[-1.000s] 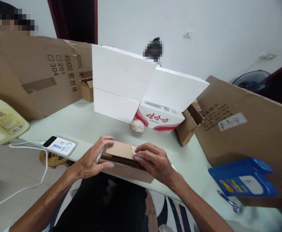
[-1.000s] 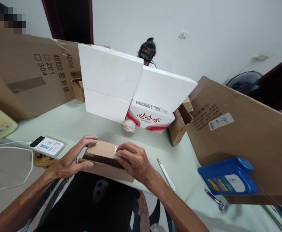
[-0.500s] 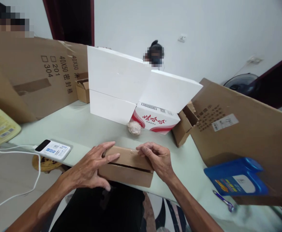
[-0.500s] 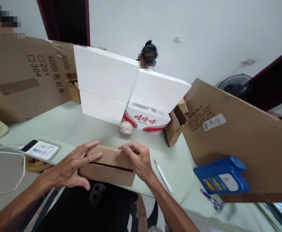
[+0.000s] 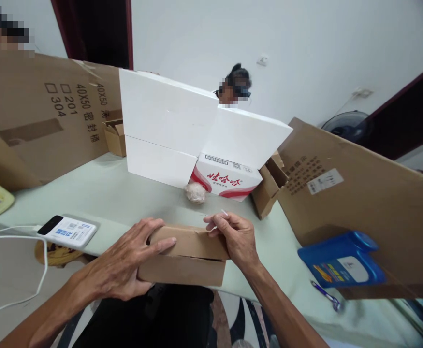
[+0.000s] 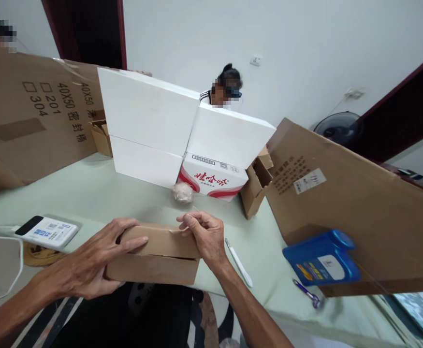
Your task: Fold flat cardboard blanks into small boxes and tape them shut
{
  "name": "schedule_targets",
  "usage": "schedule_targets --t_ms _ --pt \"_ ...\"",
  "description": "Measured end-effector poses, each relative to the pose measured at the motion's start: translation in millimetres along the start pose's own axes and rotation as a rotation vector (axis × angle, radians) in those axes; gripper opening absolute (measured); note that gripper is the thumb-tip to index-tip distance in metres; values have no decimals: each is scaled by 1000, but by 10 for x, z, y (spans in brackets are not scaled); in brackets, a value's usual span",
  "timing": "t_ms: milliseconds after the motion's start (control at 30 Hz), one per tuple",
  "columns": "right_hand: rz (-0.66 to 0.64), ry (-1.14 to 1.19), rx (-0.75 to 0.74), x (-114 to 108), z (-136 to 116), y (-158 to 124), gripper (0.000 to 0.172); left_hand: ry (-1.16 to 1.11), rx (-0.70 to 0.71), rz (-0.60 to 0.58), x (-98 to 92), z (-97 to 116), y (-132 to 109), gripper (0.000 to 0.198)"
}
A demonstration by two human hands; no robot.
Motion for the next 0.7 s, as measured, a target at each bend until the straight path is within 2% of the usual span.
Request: schedule_targets --t_ms 133,267,500,700 --pt "25 38 31 16 15 -1 44 -25 -22 -34 -54 7 16 105" --pt "122 124 13 -11 8 77 47 -46 -75 -59 -43 -110 16 105" --pt "183 254 48 -187 58 203 49 -59 -124 -110 43 -224 37 109" --pt "268 221 24 -361 186 232 48 -67 -95 -63 154 -269 72 111"
Point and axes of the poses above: each hand's wrist, its own y-axis towards the middle knuckle, its own x-axis out of the palm, z = x × y, the point moved 1 cm from there along y, towards the middle knuckle, and after that the axes turned 2 degrees about z, right-handed, at the moved point
